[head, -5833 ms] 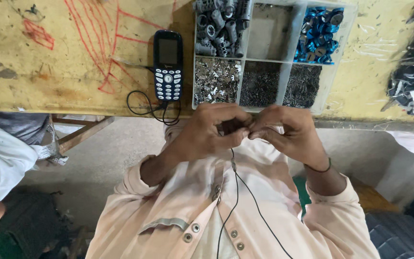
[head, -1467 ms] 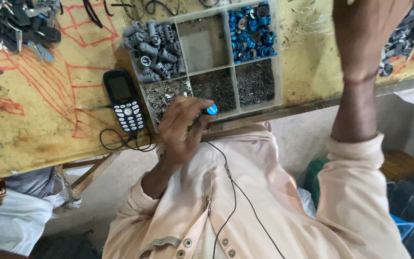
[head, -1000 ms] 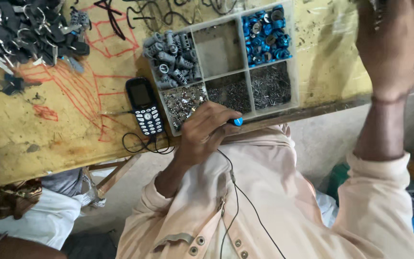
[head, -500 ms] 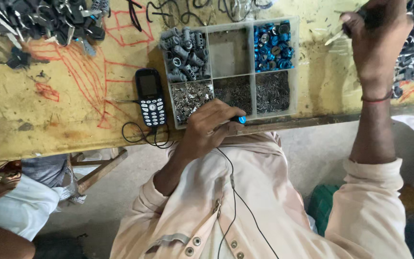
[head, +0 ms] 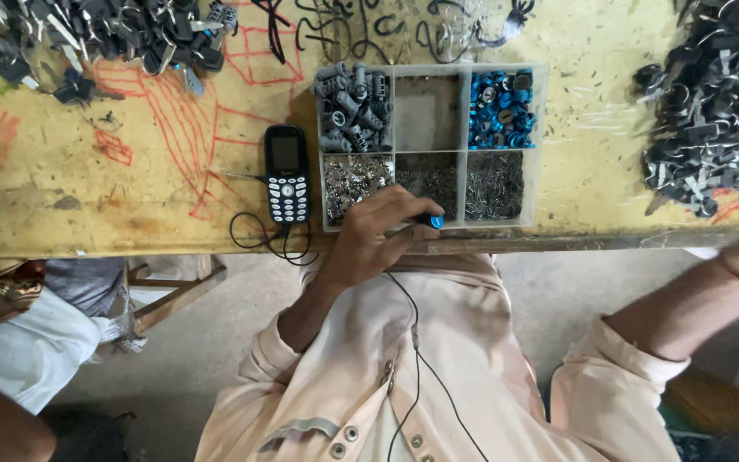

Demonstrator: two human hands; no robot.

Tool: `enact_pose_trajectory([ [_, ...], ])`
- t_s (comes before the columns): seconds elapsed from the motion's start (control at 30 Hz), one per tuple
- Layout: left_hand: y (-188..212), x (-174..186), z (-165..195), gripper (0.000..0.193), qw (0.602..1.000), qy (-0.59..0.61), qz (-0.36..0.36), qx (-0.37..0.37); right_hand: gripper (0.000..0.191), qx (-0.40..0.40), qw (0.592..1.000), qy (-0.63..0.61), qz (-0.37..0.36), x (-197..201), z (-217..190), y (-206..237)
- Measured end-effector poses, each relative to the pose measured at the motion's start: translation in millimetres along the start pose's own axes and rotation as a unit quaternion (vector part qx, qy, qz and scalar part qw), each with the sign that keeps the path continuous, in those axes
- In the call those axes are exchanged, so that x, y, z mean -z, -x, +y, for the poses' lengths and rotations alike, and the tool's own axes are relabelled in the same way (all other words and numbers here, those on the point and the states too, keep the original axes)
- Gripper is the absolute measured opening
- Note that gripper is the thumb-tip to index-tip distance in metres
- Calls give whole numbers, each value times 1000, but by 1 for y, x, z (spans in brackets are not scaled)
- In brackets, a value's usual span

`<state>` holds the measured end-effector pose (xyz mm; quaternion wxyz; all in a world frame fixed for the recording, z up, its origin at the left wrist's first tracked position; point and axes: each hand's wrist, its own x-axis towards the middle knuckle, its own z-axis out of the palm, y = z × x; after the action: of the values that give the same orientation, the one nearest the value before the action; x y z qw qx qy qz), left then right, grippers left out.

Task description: The person sits at a workbench and assembles keys. They pick small metal key parts from a compartment tray, press a blue plastic key head onto a key blade by hand, and place the finished key on the table, repeating the cycle with new parts from the tray.

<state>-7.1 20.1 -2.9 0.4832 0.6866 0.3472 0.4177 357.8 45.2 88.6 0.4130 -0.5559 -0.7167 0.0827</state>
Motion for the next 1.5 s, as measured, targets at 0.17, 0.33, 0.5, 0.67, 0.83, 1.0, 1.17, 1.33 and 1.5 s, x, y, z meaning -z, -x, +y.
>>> enact_pose_trajectory([
  [0.17, -7, 8, 8, 23, 1000, -3, -11, 17, 10, -90, 986, -81, 114, -42, 64, 50],
  [0.33, -1, 9, 14, 21, 994, 70, -20, 84, 15, -267, 923, -210, 178, -32, 45, 57],
  [0.5, 7, 10, 19, 33, 999, -35, -20, 35, 14, -151, 939, -301, -65, -66, -50, 46],
  [0.67, 4, 10, 24, 37, 999, -39, -19, -10, 9, -166, 904, -383, -93, -83, -91, 36],
  [0.83, 6, 14, 24, 39, 989, -123, -22, -82, 29, 58, 967, -89, -231, -104, -107, 38],
  [1.0, 12, 22, 25, 42, 986, -142, -22, -86, 39, 41, 959, -53, -275, -112, -121, 45],
  [1.17, 13, 25, 30, 46, 986, -133, -21, -96, 43, 75, 957, -16, -281, -107, -120, 35],
  [1.33, 5, 26, 31, 46, 981, -159, -43, -103, 47, -84, 938, 48, -334, -105, -120, 28],
  [1.5, 5, 20, 21, 41, 983, -151, -54, -93, 50, 70, 951, 7, -300, -98, -113, 27],
])
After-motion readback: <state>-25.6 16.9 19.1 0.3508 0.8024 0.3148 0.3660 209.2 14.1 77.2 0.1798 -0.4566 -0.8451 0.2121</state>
